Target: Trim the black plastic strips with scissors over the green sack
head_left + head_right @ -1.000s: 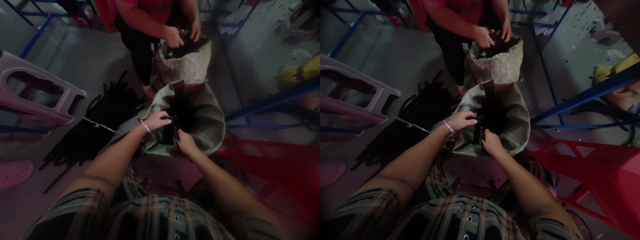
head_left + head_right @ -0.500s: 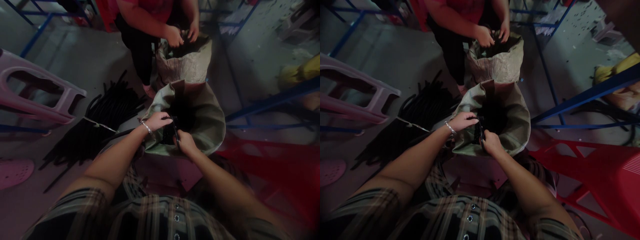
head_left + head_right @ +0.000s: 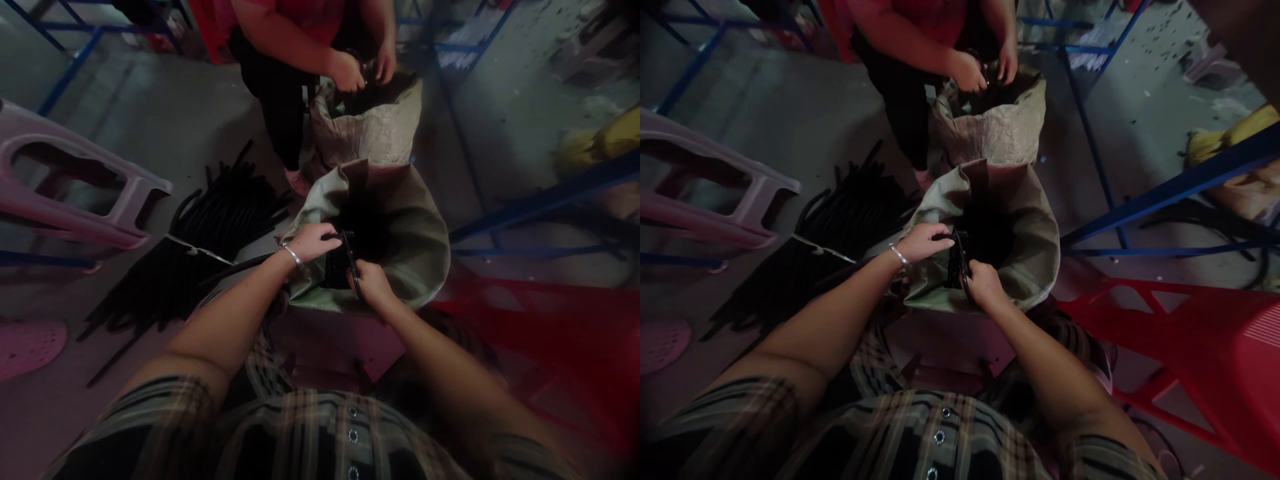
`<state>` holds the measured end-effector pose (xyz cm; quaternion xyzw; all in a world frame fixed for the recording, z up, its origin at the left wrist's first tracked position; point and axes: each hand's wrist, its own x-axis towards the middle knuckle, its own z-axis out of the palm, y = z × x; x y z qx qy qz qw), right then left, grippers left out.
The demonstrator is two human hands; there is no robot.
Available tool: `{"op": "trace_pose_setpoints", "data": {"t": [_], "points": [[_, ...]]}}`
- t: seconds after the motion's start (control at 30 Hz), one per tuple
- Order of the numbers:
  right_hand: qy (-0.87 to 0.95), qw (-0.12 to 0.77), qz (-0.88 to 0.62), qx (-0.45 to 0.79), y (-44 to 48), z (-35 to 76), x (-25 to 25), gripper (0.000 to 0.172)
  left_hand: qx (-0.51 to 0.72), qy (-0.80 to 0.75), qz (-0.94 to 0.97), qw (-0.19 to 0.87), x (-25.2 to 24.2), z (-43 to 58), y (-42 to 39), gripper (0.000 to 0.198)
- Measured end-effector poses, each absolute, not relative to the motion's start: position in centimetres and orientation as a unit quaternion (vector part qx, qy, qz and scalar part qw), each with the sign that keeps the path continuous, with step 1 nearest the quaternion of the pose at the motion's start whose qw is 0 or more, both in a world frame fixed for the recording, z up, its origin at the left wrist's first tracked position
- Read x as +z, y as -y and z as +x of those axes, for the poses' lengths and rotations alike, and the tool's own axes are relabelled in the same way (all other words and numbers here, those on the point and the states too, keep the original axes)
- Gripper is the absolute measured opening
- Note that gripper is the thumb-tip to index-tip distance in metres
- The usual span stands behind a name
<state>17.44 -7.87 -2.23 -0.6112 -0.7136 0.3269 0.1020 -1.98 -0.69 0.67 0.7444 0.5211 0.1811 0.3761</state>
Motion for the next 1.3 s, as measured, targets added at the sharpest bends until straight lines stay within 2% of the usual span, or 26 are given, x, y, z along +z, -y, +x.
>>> {"op": "trace_pose_setpoints", "data": {"t": [0.27,0.57,0.73,1.1,1.3], "points": [[0.704,0.130,-0.608,0.342,8.0,17.7,-2.8,0.026,0.184,-0.534,0.716,0.411,0.8,-2.1,0.6,0.027],[0.743,0.009,-0.595,0.307,8.2,17.2,-2.0,0.026,0.206,-0.543,0.614,0.534,1.2,-1.8,0.8,0.018],[0.752,-0.010,-0.590,0.294,8.2,17.0,-1.5,0.025,0.183,-0.524,0.616,0.560,1.4,-1.4,1.0,0.015],[0.764,-0.026,-0.591,0.258,8.2,17.1,-1.2,0.025,0.163,-0.487,0.672,0.533,0.7,-1.9,0.9,0.026],[0.745,0.022,-0.613,0.264,8.0,17.5,-1.5,0.026,0.189,-0.524,0.723,0.409,0.3,-2.0,0.5,0.029]]}}
